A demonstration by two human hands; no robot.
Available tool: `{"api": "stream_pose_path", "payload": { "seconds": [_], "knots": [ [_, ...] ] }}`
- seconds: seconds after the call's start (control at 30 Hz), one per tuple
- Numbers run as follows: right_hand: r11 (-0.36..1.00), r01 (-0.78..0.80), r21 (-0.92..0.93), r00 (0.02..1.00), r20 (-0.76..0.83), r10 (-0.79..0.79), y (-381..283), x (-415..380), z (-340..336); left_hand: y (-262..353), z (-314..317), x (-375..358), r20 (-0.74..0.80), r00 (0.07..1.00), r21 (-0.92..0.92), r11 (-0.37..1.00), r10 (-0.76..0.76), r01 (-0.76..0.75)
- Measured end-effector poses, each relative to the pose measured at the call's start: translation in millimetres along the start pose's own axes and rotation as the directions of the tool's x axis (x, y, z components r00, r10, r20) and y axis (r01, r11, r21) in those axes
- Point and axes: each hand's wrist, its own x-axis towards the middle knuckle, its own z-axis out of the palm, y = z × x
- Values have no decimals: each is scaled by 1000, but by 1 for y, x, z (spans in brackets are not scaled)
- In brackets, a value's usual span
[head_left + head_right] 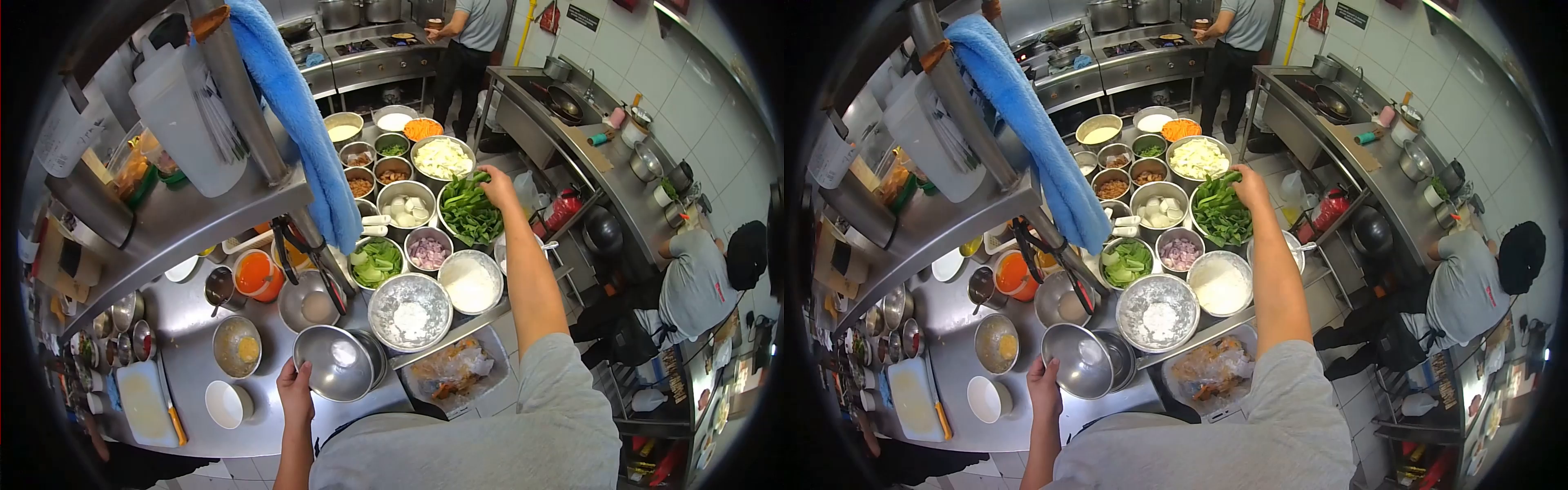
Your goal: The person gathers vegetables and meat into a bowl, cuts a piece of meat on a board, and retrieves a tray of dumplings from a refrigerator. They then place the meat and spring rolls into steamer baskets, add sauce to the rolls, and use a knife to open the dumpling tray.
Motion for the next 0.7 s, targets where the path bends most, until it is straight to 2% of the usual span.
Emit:
{"api": "stream_pose_path", "payload": {
  "seconds": [0.07, 0.13, 0.27, 0.33, 0.37, 0.43, 0.47, 0.53, 0.57, 0.63, 0.67, 0.7],
  "knots": [
    [998, 51, 26, 999, 5, -51, 11, 4, -1, 0, 9, 2, 13, 1000, -20, 1000, -13, 13],
    [994, -59, 88, 997, -45, 64, 3, 4, -9, 0, 17, 6, 80, 996, -25, 999, -36, 38],
    [987, -54, 152, 998, -32, 60, -7, -5, -18, -1, 24, 12, 108, 993, 2, 999, -42, 42],
    [979, 35, 198, 999, -2, -36, -9, -7, -13, -1, 25, 13, 131, 990, -9, 999, -48, 50],
    [980, 34, 198, 999, 5, -36, -10, -10, -9, -2, 24, 13, 126, 991, -8, 999, -52, 54],
    [963, 220, 156, 969, -147, -197, -28, -19, -10, -3, 23, 14, 118, 992, 6, 999, -52, 52],
    [963, 222, 155, 969, -141, -201, -37, -19, -12, -4, 23, 15, 113, 992, 2, 998, -56, 56],
    [895, 445, -35, 890, -96, -447, -43, -20, -11, -3, 22, 14, 125, 990, -5, 998, -65, 66],
    [895, 444, -35, 891, -92, -445, -39, -19, -3, -2, 23, 15, 123, 990, -5, 998, -69, 70],
    [907, 396, -146, 895, 283, -345, -45, -20, 4, 0, 27, 17, 151, 987, 1, 998, -55, 55],
    [902, 299, -311, 922, 338, -188, -43, -29, 2, 1, 30, 19, 152, 987, -3, 999, -51, 52],
    [901, 304, -310, 921, 338, -195, -31, -33, 11, 1, 32, 20, 158, 986, -1, 998, -60, 61]
  ]
}}
